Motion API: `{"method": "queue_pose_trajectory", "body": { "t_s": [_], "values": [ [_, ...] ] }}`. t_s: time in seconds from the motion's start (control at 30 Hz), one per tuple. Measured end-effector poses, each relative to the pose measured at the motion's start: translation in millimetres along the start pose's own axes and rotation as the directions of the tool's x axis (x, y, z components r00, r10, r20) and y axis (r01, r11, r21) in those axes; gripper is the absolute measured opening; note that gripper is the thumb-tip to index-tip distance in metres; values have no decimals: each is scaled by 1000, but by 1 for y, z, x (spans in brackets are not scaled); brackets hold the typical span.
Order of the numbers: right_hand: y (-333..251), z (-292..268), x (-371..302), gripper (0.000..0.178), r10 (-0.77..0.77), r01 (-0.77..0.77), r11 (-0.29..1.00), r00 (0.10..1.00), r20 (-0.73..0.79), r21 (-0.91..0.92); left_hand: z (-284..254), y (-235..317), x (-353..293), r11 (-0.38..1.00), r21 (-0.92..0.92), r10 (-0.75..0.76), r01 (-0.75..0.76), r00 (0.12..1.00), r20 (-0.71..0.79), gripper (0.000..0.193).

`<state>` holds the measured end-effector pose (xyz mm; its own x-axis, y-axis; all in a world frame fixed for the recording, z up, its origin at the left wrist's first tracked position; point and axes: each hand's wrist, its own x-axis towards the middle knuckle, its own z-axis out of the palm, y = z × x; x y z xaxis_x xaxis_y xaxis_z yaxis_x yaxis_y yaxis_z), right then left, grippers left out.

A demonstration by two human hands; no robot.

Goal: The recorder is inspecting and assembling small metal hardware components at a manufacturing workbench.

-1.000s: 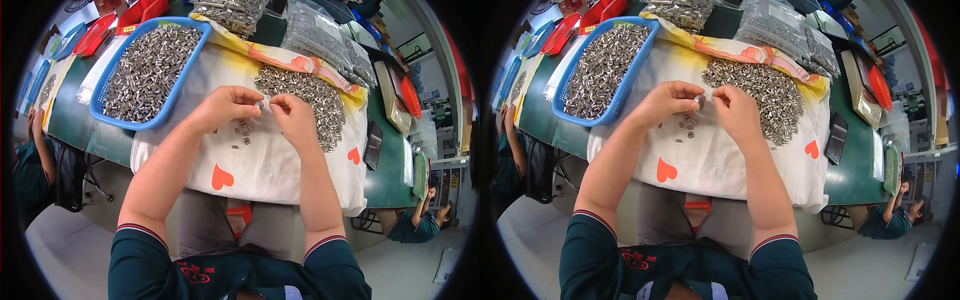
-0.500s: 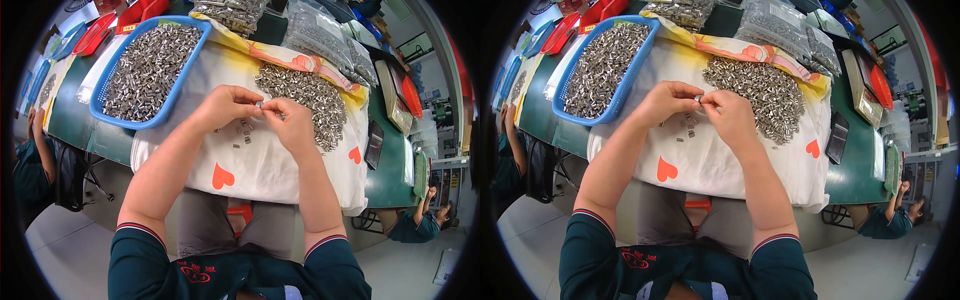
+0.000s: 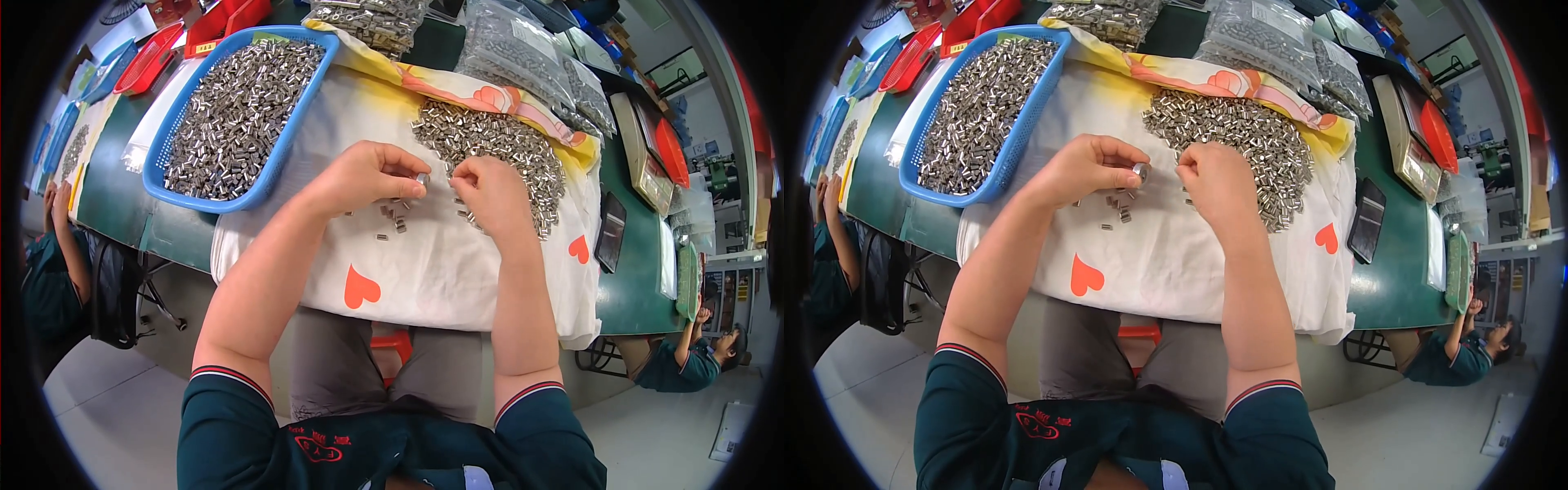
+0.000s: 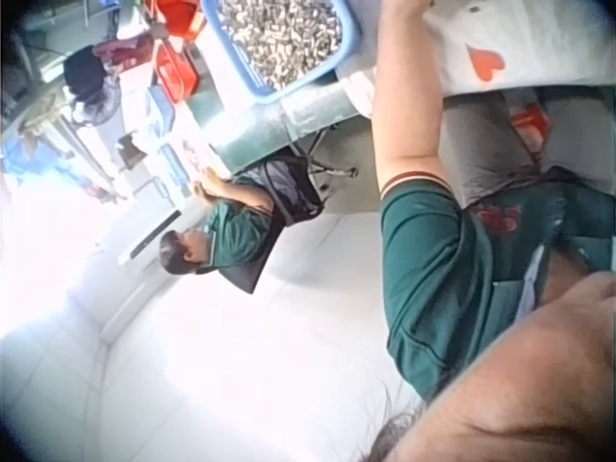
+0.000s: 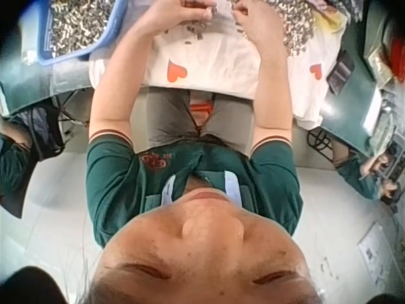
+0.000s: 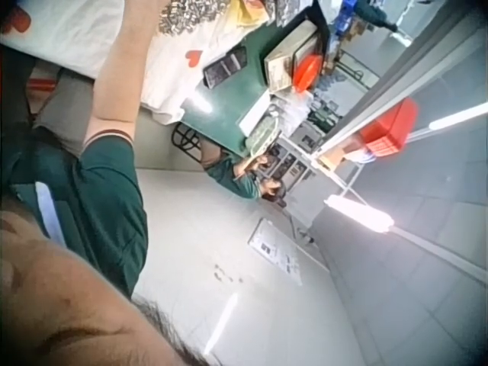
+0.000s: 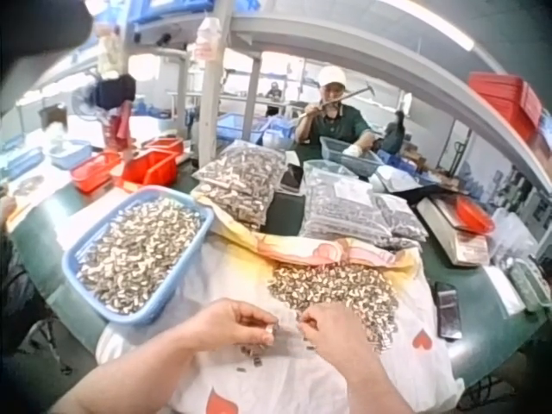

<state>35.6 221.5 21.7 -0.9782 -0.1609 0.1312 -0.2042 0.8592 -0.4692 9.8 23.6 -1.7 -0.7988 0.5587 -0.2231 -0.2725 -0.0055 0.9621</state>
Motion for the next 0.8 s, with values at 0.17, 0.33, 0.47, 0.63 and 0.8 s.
{"method": "queue_pose_trajectory", "body": {
  "t_s": [0.17,0.33,0.47,0.63,0.8],
  "values": [
    [-2,16,0,5,-117,105,976,992,-54,-188,0,1,2,1000,9,30,-30,1000,1,28],
    [-3,15,1,5,-161,152,982,984,-78,-114,-3,-3,3,998,-57,41,-41,999,-1,28],
    [-17,2,-1,6,122,-127,894,992,38,429,-2,0,2,995,-87,41,-42,999,-18,28],
    [-25,4,-4,8,-33,34,853,999,-11,521,-3,1,1,993,-107,53,-54,998,-18,28],
    [-29,12,-8,8,-113,157,929,983,-146,336,-2,-4,3,995,-57,83,-86,996,-45,27]
  ]
}}
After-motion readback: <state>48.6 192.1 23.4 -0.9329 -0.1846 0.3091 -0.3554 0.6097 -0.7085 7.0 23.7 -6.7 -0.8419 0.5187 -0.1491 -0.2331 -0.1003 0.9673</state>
